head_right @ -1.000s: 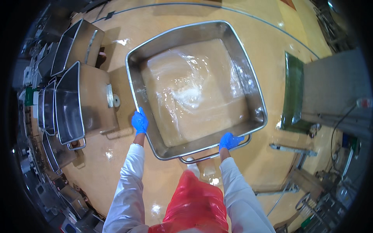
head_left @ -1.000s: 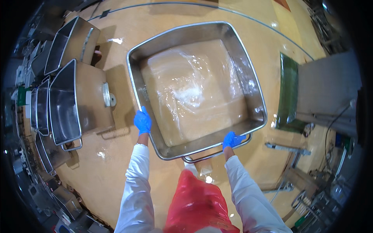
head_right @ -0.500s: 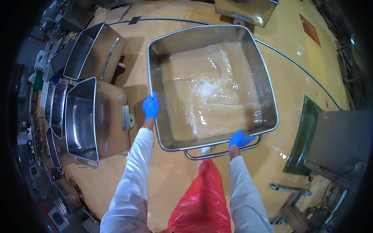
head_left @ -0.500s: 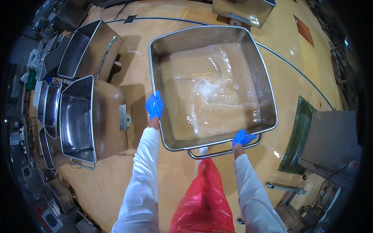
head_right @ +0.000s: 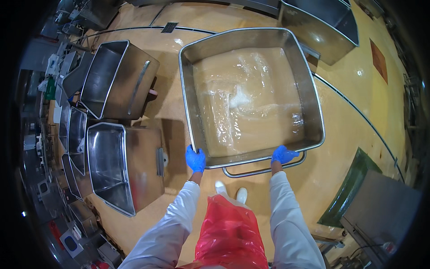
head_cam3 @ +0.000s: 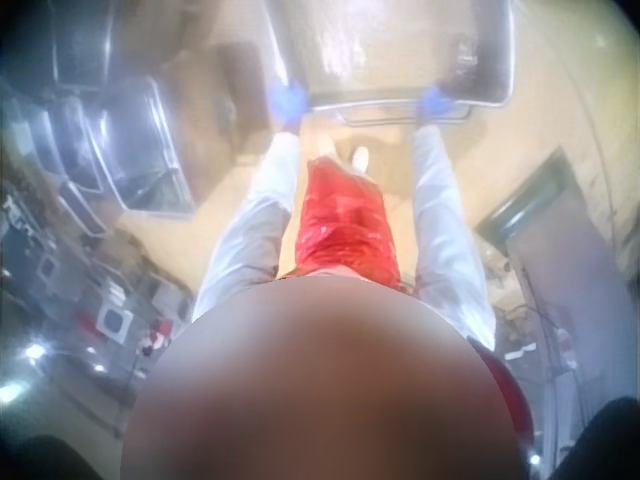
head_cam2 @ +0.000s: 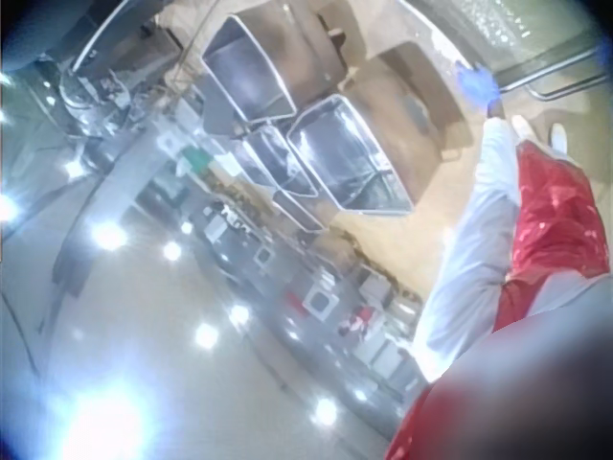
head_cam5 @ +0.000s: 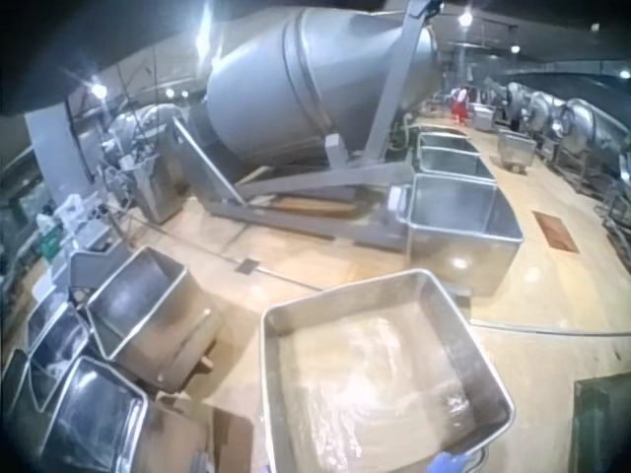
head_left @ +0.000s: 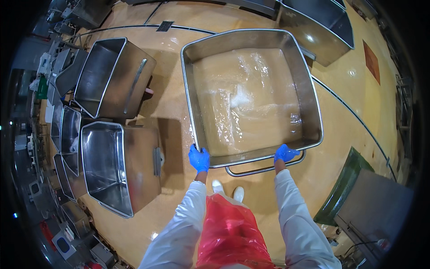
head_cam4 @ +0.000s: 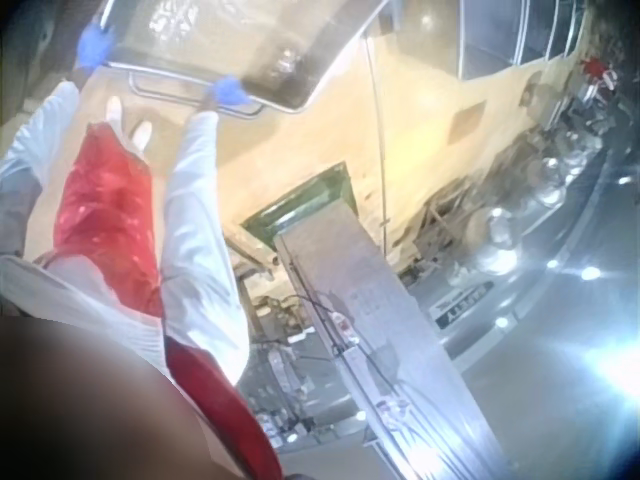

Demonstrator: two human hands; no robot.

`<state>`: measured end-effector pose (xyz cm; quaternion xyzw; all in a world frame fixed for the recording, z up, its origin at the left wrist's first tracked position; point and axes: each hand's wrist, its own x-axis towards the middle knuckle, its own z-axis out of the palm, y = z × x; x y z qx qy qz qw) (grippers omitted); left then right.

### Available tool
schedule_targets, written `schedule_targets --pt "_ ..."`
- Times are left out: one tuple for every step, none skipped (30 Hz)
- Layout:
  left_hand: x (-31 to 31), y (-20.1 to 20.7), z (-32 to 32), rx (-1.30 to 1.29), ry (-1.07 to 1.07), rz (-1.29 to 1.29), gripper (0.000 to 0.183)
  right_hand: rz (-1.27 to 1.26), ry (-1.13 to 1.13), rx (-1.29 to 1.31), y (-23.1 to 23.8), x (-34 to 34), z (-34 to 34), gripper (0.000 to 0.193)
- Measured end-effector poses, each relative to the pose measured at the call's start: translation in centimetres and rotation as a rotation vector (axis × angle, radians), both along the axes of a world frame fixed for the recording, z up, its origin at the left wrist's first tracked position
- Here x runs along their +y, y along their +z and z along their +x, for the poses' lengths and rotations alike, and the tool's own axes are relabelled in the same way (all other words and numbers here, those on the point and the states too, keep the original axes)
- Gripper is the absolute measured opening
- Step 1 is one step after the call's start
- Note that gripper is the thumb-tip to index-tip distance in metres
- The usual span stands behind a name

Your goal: The person moves a large metal container to a scale, adds a white powder, and then transports it to a mixing station. They add several wrapped dough-like items into the container and operate a mixer to blend the contents.

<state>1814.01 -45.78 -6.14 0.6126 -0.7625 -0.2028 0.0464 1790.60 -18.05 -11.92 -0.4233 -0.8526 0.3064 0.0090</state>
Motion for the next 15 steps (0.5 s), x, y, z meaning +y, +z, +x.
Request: schedule_targets --pt "-1.3 -0.2 -1.2 -0.024 0.023 0.024 0.041 0.010 0.022 -0.005 0.2 -1.9 -1.2 0.046" --pt "-2.6 -0.5 -3.3 -0.031 0.040 0.046 0.034 0.018 0.037 0.007 -0.2 -3.3 -3.2 0.046" --pt "-3.8 -0.7 -5.0 -0.039 0.047 0.041 0.033 0.024 0.053 0.018 -0.6 -4.7 -5.1 0.046" --pt "-4.8 -0.7 -6.4 -0.047 0.054 0.036 0.031 -0.155 -0.026 0.078 -1.0 -6.1 -7.2 0.046" --pt "-5.8 -0.8 -9.1 -0.034 0.036 0.043 0.030 -0.323 -0.124 0.162 -2.5 -5.7 -9.9 0.046" --pt "-7.1 -0.6 -11.1 0.021 0.033 0.058 0.030 -0.315 -0.116 0.170 -3.0 -6.5 -11.5 0.047" --pt "-8.6 -0.5 -13.2 0.077 0.028 0.074 0.030 -0.314 -0.110 0.187 -3.5 -7.6 -13.6 0.047" --pt "-9.7 -0.3 -14.1 0.113 0.035 0.092 0.030 -0.135 -0.004 0.131 -3.2 -9.3 -15.1 0.048" --pt "-10.1 -0.3 -14.6 0.089 0.070 0.108 0.030 0.029 0.098 0.087 -2.4 -11.5 -17.0 0.048" --pt "-11.4 -0.5 -14.7 0.077 0.109 0.079 0.029 0.152 0.104 0.072 -1.1 -15.8 -18.1 0.050" --pt "-13.7 -0.8 -16.6 0.084 0.128 0.057 0.028 0.088 0.129 0.088 -0.2 -18.9 -20.2 0.050" --pt "-15.0 -0.7 -18.6 0.090 0.119 0.054 0.028 0.055 0.163 0.081 0.1 -19.4 -21.7 0.051" --pt "-16.4 -0.6 -20.4 0.097 0.110 0.051 0.027 0.020 0.198 0.074 0.1 -20.3 -23.3 0.051" --pt "-16.5 -0.5 -22.0 0.101 0.093 0.079 0.026 -0.043 0.175 0.175 -0.2 -20.5 -25.8 0.054" --pt "-17.5 -0.6 -23.1 0.127 0.116 0.088 0.028 -0.026 0.199 0.172 0.2 -22.5 -27.6 0.053"
